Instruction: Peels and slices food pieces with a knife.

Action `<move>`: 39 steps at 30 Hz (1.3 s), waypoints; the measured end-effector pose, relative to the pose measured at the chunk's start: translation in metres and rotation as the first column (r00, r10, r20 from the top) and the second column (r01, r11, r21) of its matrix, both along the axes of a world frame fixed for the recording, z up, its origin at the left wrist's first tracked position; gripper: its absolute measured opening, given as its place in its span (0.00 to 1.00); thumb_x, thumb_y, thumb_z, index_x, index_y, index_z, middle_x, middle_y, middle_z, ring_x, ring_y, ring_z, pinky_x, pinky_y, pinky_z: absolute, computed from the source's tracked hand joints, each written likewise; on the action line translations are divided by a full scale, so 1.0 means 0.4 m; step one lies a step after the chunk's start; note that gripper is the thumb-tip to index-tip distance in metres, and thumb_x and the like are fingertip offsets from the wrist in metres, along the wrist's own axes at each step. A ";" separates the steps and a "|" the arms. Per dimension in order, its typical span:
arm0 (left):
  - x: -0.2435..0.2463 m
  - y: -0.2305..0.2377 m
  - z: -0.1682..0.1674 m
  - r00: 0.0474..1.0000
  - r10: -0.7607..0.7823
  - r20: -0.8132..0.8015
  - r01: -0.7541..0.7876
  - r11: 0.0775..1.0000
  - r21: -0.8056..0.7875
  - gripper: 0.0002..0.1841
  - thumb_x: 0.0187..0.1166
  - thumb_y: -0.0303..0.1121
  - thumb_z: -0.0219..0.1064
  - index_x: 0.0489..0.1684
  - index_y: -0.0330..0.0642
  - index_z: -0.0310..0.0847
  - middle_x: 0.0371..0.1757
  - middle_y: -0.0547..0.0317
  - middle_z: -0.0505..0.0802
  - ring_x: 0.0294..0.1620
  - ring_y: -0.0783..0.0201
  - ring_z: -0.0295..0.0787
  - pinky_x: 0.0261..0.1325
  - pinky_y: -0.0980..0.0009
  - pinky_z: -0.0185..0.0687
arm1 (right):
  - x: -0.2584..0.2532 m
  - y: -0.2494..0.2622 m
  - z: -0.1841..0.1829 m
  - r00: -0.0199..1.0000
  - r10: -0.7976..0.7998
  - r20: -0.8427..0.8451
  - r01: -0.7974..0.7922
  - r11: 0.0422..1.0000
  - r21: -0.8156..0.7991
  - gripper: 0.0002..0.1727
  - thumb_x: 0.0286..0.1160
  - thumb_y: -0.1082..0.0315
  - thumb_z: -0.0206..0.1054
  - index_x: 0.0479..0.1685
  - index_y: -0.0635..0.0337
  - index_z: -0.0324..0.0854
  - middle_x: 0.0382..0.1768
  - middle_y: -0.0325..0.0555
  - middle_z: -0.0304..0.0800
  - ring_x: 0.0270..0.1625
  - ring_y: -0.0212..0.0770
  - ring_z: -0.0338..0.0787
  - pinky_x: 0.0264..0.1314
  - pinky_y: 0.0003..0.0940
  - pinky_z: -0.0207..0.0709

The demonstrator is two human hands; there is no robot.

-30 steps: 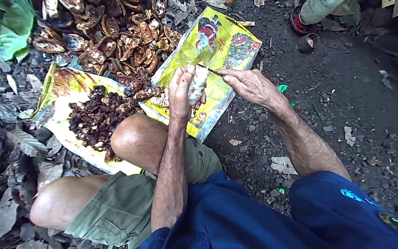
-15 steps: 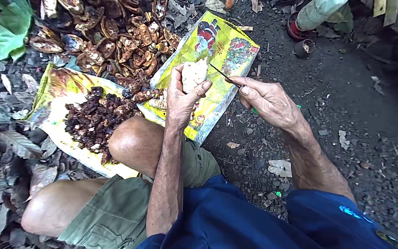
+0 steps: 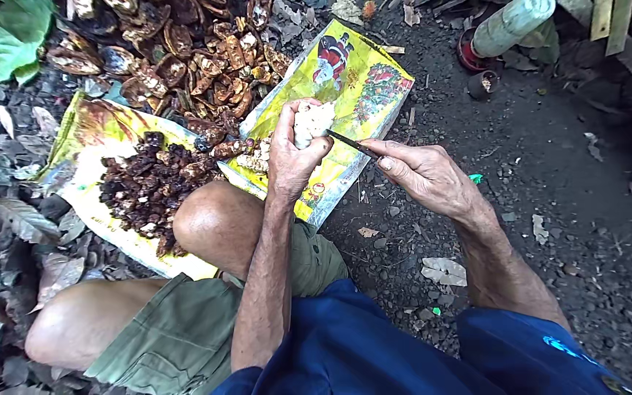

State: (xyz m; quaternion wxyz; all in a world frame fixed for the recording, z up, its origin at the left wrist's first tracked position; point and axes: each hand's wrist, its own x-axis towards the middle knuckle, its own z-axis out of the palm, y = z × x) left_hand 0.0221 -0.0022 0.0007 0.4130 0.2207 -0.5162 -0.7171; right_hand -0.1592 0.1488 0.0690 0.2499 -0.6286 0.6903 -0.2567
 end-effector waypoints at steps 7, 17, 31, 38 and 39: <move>0.001 0.004 0.004 0.978 0.099 0.186 -0.083 0.993 -0.088 0.28 0.57 0.25 0.74 0.63 0.40 0.75 0.47 0.55 0.90 0.39 0.65 0.90 0.36 0.68 0.89 | 0.007 -0.010 -0.006 1.000 -0.003 -0.013 0.004 0.999 0.031 0.24 0.92 0.52 0.48 0.80 0.39 0.80 0.27 0.30 0.83 0.23 0.26 0.75 0.25 0.29 0.72; 0.007 0.000 0.003 0.948 0.165 0.272 -0.102 0.968 -0.231 0.28 0.52 0.24 0.76 0.59 0.41 0.78 0.48 0.58 0.91 0.48 0.68 0.91 0.47 0.68 0.90 | -0.011 -0.015 0.026 0.968 0.056 -0.244 -0.043 0.997 0.058 0.25 0.93 0.51 0.47 0.80 0.39 0.79 0.50 0.40 0.95 0.42 0.37 0.91 0.42 0.45 0.81; 0.007 0.000 -0.001 0.996 -0.087 -0.023 0.089 0.991 0.102 0.31 0.77 0.27 0.69 0.80 0.35 0.62 0.60 0.44 0.87 0.45 0.57 0.91 0.45 0.64 0.92 | -0.046 -0.012 -0.019 0.997 -0.052 -0.052 0.055 0.997 0.049 0.25 0.94 0.54 0.46 0.80 0.45 0.79 0.25 0.35 0.81 0.22 0.28 0.76 0.25 0.29 0.72; -0.003 -0.002 -0.004 0.994 0.028 0.106 -0.016 0.993 -0.115 0.31 0.64 0.23 0.81 0.72 0.42 0.81 0.68 0.49 0.85 0.63 0.56 0.86 0.59 0.62 0.91 | -0.034 -0.001 -0.015 0.998 -0.054 -0.044 0.055 0.998 0.023 0.24 0.93 0.53 0.49 0.80 0.44 0.79 0.27 0.33 0.83 0.24 0.27 0.77 0.28 0.28 0.74; -0.005 -0.002 -0.005 0.990 0.045 0.135 -0.028 0.992 -0.122 0.33 0.62 0.25 0.82 0.73 0.45 0.82 0.67 0.50 0.85 0.65 0.56 0.85 0.61 0.62 0.89 | -0.026 -0.002 -0.012 0.998 -0.044 -0.041 0.045 0.999 0.022 0.24 0.93 0.54 0.48 0.80 0.44 0.79 0.27 0.33 0.82 0.25 0.27 0.78 0.28 0.29 0.74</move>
